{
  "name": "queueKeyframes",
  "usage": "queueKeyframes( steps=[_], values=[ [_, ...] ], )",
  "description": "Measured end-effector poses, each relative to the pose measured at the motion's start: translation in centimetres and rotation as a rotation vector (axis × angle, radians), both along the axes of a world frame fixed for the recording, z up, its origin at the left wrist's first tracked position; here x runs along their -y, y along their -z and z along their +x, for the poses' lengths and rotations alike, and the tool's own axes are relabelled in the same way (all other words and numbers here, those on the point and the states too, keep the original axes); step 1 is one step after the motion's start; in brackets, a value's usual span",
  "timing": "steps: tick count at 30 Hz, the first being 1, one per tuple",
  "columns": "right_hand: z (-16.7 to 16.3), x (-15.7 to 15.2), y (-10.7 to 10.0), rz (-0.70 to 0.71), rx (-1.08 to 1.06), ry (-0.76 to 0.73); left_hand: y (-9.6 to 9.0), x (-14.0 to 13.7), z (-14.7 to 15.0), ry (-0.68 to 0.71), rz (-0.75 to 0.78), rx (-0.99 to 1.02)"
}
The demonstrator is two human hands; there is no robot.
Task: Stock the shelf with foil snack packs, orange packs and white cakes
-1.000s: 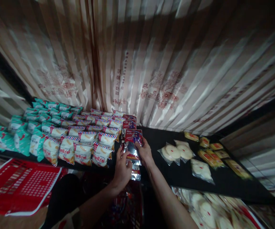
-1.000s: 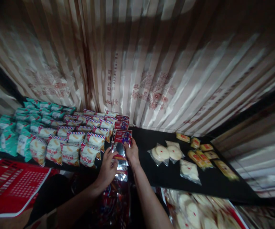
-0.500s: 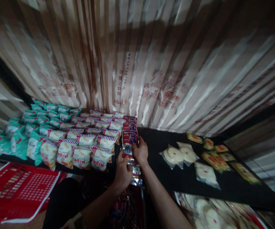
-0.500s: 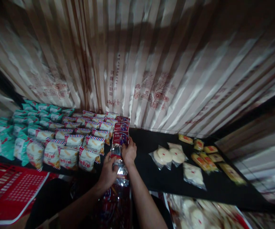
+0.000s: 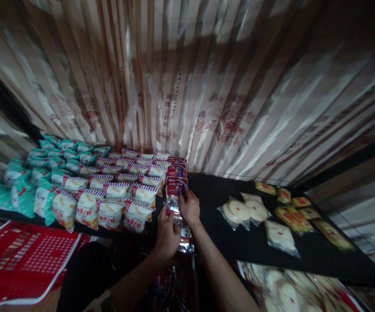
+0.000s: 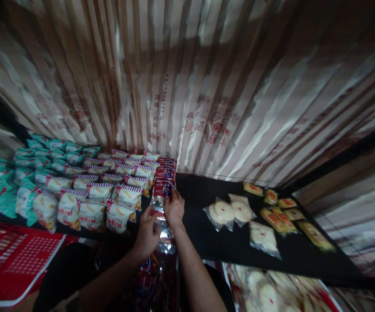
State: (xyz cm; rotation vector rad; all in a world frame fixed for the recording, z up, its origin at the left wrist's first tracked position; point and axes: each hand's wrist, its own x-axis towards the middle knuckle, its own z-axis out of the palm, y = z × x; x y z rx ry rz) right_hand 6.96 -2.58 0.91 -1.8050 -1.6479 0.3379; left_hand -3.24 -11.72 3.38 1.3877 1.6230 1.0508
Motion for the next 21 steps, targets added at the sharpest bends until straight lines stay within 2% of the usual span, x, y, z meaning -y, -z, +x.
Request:
queueKeyframes(
  steps=[5, 9, 12, 15, 18, 21],
  values=[
    [-0.1, 0.1, -0.1, 0.0, -0.041, 0.006, 0.2, 0.1, 0.0, 0.002, 0.048, -0.086],
    [-0.2, 1.4, -1.6, 0.072, -0.07, 0.027, -0.3, 0.9, -0.5, 0.005, 0.124, -0.171],
    [-0.7, 4.6, -3.2, 0.204, -0.148, -0.003, -0.5, 2.9, -1.5, 0.024, 0.244, -0.135],
    [-1.6, 9.7, -3.9, 0.298, -0.317, -0.077, 0.6, 6.2, -3.0, 0.09, 0.301, -0.036],
    [-2.8, 15.3, -2.5, 0.181, -0.472, -0.177, 3.6, 10.1, -4.9, 0.138, 0.156, 0.039],
    [-4.2, 19.4, 1.3, -0.137, -0.451, -0.275, 7.3, 13.1, -7.0, 0.107, -0.122, -0.012]
  ],
)
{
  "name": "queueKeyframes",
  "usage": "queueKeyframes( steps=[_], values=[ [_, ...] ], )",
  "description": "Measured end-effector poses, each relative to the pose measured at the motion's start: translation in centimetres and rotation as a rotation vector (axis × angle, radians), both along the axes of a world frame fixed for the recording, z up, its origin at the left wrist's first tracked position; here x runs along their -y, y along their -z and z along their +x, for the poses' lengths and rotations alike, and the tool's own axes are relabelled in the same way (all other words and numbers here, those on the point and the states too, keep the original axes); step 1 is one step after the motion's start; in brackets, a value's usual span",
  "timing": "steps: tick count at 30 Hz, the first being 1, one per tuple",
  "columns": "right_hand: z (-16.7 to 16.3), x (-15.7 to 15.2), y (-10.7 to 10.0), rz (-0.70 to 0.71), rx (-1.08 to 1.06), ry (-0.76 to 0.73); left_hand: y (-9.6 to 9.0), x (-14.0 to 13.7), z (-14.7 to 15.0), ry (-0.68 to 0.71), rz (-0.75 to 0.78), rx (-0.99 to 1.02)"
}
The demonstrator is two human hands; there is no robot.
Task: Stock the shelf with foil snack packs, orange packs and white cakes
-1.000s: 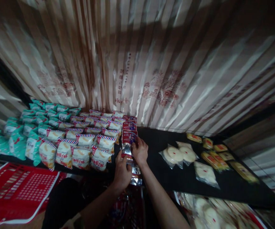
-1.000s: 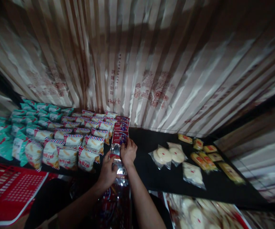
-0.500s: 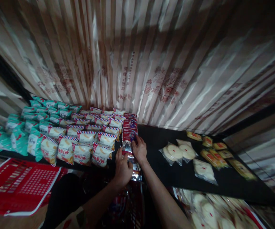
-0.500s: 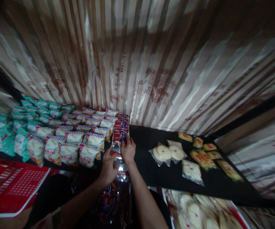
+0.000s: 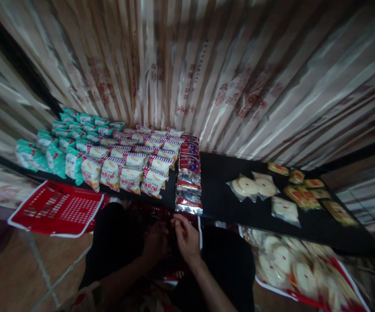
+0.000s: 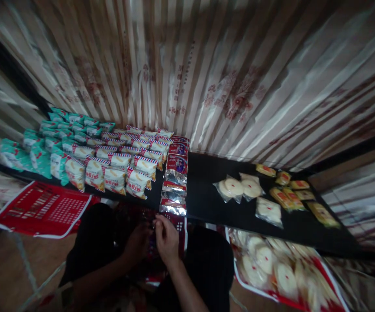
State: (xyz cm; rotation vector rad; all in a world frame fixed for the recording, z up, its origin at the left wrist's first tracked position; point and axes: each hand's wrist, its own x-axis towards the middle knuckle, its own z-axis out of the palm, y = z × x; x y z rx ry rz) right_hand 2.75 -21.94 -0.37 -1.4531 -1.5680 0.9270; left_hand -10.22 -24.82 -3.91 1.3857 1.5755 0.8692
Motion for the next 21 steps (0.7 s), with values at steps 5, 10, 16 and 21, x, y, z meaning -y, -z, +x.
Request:
queueKeyframes(
  steps=[5, 10, 16, 21],
  values=[
    [-1.6, 2.7, 7.1, -0.349, 0.41, -0.178, 3.7, 1.7, -2.6, 0.045, -0.192, 0.001],
    [-1.2, 3.4, 10.0, -0.484, 0.54, -0.157, 5.1, 2.0, -3.2, 0.09, -0.268, -0.017],
    [-0.7, 3.0, 10.7, -0.518, 0.469, -0.052, 6.3, 2.0, -3.0, 0.105, -0.386, -0.093],
    [-0.7, 2.1, 11.1, -0.472, 0.426, 0.056, 6.6, 1.1, -2.9, 0.164, -0.379, -0.186]
  ],
)
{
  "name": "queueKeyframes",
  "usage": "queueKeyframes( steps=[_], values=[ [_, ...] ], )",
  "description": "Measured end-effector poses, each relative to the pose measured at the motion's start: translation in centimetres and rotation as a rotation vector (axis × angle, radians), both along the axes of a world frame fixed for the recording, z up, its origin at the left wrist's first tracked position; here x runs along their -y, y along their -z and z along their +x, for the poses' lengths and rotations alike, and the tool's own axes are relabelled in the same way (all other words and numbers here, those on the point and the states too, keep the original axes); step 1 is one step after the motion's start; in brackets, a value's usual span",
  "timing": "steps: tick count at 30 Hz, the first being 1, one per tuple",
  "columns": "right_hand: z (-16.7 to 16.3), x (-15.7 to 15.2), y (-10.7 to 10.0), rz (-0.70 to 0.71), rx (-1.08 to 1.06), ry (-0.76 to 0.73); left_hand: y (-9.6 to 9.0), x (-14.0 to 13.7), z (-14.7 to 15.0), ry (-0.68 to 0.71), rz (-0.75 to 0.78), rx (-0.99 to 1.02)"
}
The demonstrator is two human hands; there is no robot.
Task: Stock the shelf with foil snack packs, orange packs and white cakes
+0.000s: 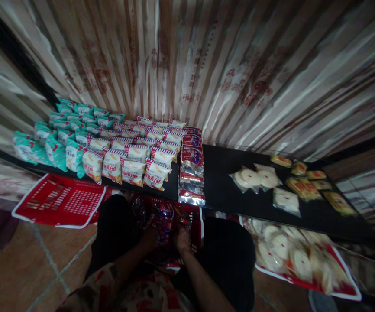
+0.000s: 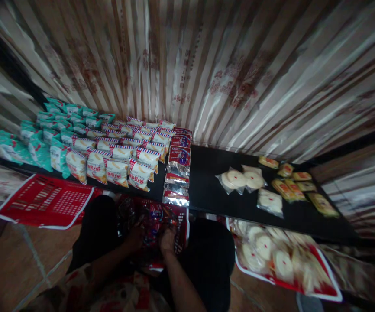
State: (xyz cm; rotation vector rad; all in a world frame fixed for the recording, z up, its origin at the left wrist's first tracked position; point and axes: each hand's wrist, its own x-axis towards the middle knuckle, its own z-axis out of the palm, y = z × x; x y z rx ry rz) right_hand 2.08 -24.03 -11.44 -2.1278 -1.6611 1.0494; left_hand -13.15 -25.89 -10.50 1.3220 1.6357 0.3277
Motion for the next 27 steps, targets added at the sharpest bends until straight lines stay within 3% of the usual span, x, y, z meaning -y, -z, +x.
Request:
queueKeyframes(
  steps=[4, 8, 18, 21, 27],
  values=[
    [0.1, -0.2, -0.2, 0.037, -0.02, 0.045, 0.2, -0.2, -0.1, 0.061, 0.018, -0.067],
    [0.0, 0.5, -1.3, 0.079, -0.217, 0.057, 0.3, 0.3, -0.3, 0.106, 0.063, -0.101],
    [0.9, 2.3, -7.4, 0.086, -0.474, 0.218, -1.8, 2.3, -0.7, 0.407, 0.183, 0.185],
    [0.8, 2.4, -9.7, 0.061, -0.585, 0.233, -3.1, 3.4, -1.0, 0.365, 0.245, 0.316],
    [-0.2, 2.0, -14.5, 0.159, -0.73, 0.238, -6.0, 3.7, 0.1, 0.084, 0.33, 0.296]
  ],
)
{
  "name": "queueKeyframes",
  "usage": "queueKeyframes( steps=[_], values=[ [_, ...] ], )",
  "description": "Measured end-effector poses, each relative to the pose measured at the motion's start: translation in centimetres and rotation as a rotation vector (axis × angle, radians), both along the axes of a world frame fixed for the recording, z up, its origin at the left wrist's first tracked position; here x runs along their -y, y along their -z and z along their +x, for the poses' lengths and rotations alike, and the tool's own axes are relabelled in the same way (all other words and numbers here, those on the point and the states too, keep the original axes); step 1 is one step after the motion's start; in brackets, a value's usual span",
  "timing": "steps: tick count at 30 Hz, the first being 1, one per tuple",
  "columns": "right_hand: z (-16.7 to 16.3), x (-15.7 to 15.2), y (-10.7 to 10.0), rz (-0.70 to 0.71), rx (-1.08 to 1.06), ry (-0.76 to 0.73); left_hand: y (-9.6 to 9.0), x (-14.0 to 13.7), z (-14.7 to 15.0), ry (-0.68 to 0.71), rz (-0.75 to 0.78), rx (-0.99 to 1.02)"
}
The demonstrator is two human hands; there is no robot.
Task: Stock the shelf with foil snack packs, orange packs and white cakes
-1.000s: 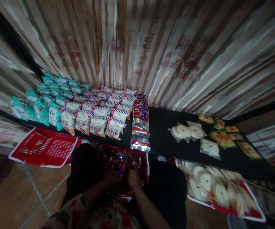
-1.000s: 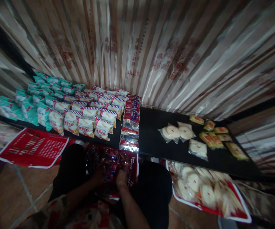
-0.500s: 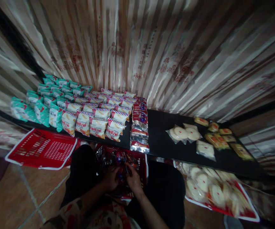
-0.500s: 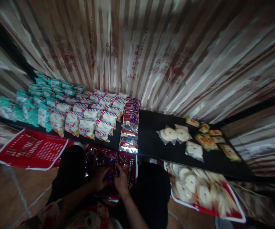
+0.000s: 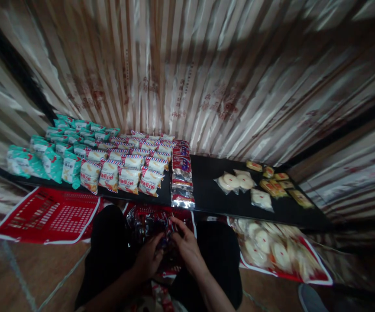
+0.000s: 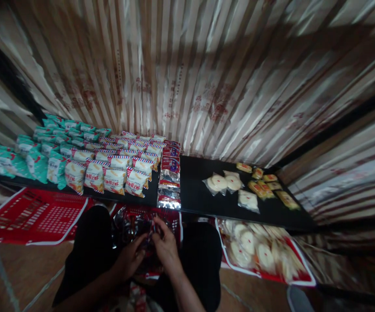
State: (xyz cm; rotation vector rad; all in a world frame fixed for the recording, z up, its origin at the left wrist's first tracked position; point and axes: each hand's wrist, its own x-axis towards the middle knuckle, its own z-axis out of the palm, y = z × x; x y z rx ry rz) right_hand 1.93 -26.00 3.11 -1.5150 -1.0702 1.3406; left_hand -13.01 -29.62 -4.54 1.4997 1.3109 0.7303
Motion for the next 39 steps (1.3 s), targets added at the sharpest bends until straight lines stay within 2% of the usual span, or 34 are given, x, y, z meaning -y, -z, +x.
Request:
queueKeyframes(
  steps=[5, 8, 10, 13, 17, 19, 21, 23, 25, 28, 31, 35, 37, 39],
  values=[
    [0.0, -0.5, -3.5, -0.022, -0.104, 0.002, -2.7, -0.9, 0.6, -0.076, -0.07, 0.186],
    [0.3, -0.7, -4.7, -0.014, -0.237, 0.018, -4.3, -1.3, 0.8, -0.096, -0.169, 0.374],
    [0.6, -0.8, -4.7, 0.008, -0.27, 0.04, -5.3, -1.5, 1.1, -0.111, -0.273, 0.521],
    [1.0, -0.8, -3.8, 0.071, -0.207, 0.099, -6.7, -1.8, 1.5, -0.105, -0.409, 0.698],
    [1.8, -0.5, -2.6, 0.172, -0.059, 0.17, -8.0, -2.4, 1.7, -0.063, -0.455, 0.771],
    [2.2, 0.0, -2.4, 0.281, 0.083, 0.198, -8.7, -2.8, 1.9, -0.103, -0.4, 0.696],
    [2.4, 0.7, -2.7, 0.368, 0.205, 0.154, -9.4, -3.2, 2.1, -0.159, -0.306, 0.525],
    [2.4, 1.4, -3.2, 0.342, 0.217, 0.026, -10.1, -3.4, 2.6, -0.168, -0.217, 0.315],
    [2.1, 1.9, -3.7, 0.273, 0.167, -0.099, -10.7, -3.5, 3.2, -0.104, -0.116, 0.162],
    [1.7, 1.9, -4.1, 0.239, 0.105, -0.152, -11.1, -3.3, 4.4, 0.024, 0.065, 0.035],
    [1.8, 1.5, -4.1, 0.196, 0.039, -0.121, -11.4, -3.1, 5.1, 0.122, 0.151, -0.055],
    [3.1, 1.0, -3.8, 0.115, -0.038, -0.013, -12.1, -3.5, 5.0, 0.229, 0.148, -0.14],
    [4.0, 0.8, -3.7, 0.058, -0.119, 0.071, -12.3, -3.8, 4.8, 0.195, 0.127, -0.142],
    [4.7, 0.4, -3.6, 0.0, -0.255, 0.148, -12.1, -4.1, 4.7, 0.095, 0.133, -0.122]
  ],
)
